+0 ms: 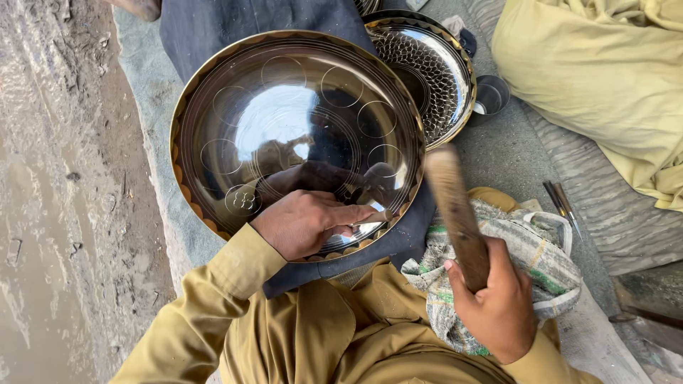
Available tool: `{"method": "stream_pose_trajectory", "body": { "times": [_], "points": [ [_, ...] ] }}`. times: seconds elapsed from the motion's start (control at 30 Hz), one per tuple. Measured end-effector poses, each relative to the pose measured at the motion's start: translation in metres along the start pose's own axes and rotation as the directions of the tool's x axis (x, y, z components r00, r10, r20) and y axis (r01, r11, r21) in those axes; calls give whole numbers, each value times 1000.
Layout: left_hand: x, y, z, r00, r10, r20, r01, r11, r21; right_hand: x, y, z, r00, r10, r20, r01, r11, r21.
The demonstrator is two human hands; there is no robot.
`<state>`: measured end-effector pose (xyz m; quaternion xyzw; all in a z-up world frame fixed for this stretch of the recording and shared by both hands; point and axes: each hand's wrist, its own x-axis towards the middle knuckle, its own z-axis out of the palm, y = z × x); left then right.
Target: The person uses a hammer and chisel to engrave a decorative pattern into a large metal plate resting on their lap. They repeatedly strike the chisel to create circular and floral designs on the plate's surface.
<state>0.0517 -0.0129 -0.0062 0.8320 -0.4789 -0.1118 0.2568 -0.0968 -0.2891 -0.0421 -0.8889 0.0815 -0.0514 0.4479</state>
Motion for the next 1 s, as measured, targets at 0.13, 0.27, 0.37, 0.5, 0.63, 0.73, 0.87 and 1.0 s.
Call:
{"method": "stream_pose_trajectory", "body": {
  "times": [0.13,0.27,0.37,0.5,0.63,0.73,0.87,1.0],
  "points": [
    [-8,-1,5,999,-52,-17,51,997,-57,-6,1,4,979,100,180,-90,994,-60],
    [-12,9,1,980,-169,-103,156,980,-126,2,0,-4,975,54,217,-29,993,-117],
    [-9,18,-2,940,-246,-238,185,950,-252,5,-3,-9,988,97,120,-89,994,-63],
    [2,13,-2,967,-242,-81,205,925,-320,3,-3,-9,998,39,45,-38,999,-31],
    [16,-1,-5,1000,-5,15,9,960,-279,3,3,-6,995,28,94,-28,1000,-7],
    [17,-7,-3,992,21,123,12,965,-261,-4,8,-4,996,38,82,-31,996,-85],
    [14,-9,1,994,59,97,-48,992,-115,-14,8,8,991,-6,-133,-1,998,-58],
    [9,-11,9,996,82,30,-79,994,-77,-17,12,13,999,36,-1,-36,996,-83]
  ]
}}
